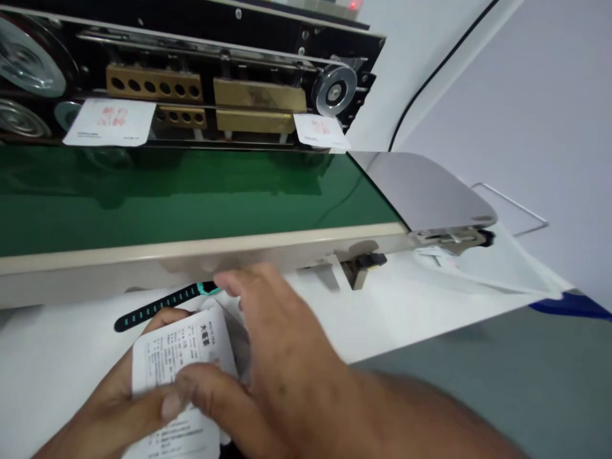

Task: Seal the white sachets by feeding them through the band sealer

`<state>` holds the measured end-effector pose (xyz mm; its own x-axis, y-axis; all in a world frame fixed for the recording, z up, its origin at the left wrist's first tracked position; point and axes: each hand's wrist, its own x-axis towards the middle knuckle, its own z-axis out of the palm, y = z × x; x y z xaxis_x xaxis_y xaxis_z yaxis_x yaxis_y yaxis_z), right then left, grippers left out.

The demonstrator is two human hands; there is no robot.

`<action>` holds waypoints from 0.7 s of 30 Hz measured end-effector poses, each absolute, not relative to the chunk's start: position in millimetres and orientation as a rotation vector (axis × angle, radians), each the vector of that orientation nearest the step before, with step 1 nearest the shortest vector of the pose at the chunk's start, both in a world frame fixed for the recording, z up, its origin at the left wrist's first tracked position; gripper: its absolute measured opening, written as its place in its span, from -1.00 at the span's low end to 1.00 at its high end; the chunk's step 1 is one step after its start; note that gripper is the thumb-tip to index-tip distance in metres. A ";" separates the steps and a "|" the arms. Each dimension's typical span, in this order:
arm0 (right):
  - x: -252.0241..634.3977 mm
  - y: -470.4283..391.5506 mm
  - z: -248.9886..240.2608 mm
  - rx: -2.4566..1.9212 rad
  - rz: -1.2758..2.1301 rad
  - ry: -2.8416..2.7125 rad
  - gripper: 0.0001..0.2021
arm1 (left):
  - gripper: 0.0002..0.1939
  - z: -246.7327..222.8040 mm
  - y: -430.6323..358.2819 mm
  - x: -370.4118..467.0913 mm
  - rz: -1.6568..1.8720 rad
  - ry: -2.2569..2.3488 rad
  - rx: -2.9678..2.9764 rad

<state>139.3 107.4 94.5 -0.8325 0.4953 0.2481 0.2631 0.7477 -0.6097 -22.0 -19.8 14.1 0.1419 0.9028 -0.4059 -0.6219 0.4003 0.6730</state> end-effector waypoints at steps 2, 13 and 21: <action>136.6 102.2 75.3 -0.660 1.083 -2.533 -0.39 | -0.48 11.6 -19.7 -21.8 1.159 0.840 0.384; 134.1 104.6 55.7 -0.649 1.775 -1.792 -0.81 | -0.32 17.0 -13.2 -13.3 1.150 0.749 0.339; 149.8 113.3 55.7 -0.130 1.165 -2.473 -0.71 | -0.39 9.1 -14.8 -17.5 1.236 0.935 0.418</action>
<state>149.8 113.3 55.7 -0.9149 0.2500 0.3170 -0.0852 0.6480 -0.7569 -17.5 -14.8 9.1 0.0362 0.9265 -0.3747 -0.6128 0.3168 0.7240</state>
